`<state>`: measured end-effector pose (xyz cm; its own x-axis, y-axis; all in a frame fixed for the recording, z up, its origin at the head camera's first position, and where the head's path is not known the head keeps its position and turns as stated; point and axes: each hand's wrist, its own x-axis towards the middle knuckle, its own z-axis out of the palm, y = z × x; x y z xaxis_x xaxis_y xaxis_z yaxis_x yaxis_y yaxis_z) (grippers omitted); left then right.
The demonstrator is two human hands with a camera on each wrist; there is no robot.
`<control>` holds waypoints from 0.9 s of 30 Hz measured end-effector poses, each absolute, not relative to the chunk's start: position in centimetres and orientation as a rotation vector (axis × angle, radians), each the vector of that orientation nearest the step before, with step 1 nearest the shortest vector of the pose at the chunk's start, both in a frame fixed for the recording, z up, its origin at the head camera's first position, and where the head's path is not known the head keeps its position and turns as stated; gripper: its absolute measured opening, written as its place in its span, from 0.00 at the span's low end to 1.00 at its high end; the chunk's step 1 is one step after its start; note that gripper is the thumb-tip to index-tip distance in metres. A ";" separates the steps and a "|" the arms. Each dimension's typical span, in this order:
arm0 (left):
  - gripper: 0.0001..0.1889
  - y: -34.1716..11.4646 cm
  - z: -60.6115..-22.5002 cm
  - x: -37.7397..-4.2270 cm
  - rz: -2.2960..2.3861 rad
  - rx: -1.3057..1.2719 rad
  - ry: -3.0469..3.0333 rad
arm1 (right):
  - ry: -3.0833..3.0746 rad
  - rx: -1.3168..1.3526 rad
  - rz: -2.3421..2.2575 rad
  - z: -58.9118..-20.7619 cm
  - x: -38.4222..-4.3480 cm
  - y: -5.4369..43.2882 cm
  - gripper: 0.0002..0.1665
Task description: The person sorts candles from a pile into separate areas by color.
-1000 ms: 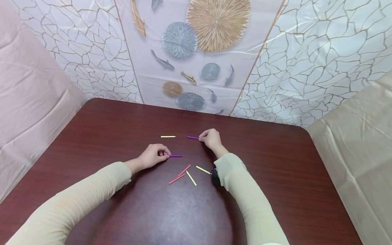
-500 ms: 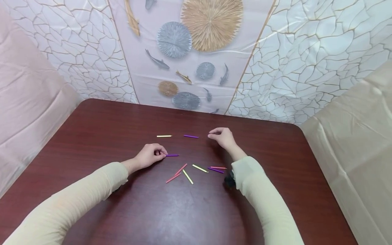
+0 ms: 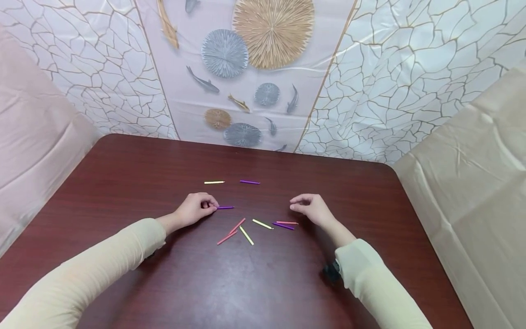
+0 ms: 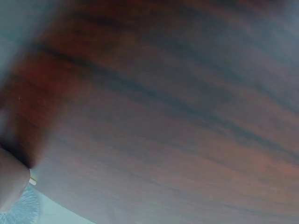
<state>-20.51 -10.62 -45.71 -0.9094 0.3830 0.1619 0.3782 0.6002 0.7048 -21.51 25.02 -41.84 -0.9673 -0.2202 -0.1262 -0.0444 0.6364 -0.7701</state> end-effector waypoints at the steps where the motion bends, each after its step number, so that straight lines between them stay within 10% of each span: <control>1: 0.02 -10.6 -45.7 -20.5 1.234 0.670 2.803 | 2.651 -0.226 -1.211 -42.0 -21.2 25.3 0.15; 27: 0.02 -10.7 -45.8 -20.4 1.247 0.696 2.823 | 2.757 -0.477 -0.957 -43.8 -19.9 26.2 0.03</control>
<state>-20.43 -10.69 -45.79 -0.9030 0.3840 0.1927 0.4011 0.5927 0.6985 -19.91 26.20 -43.80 -0.9314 -0.3577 -0.0676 -0.2389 0.7407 -0.6280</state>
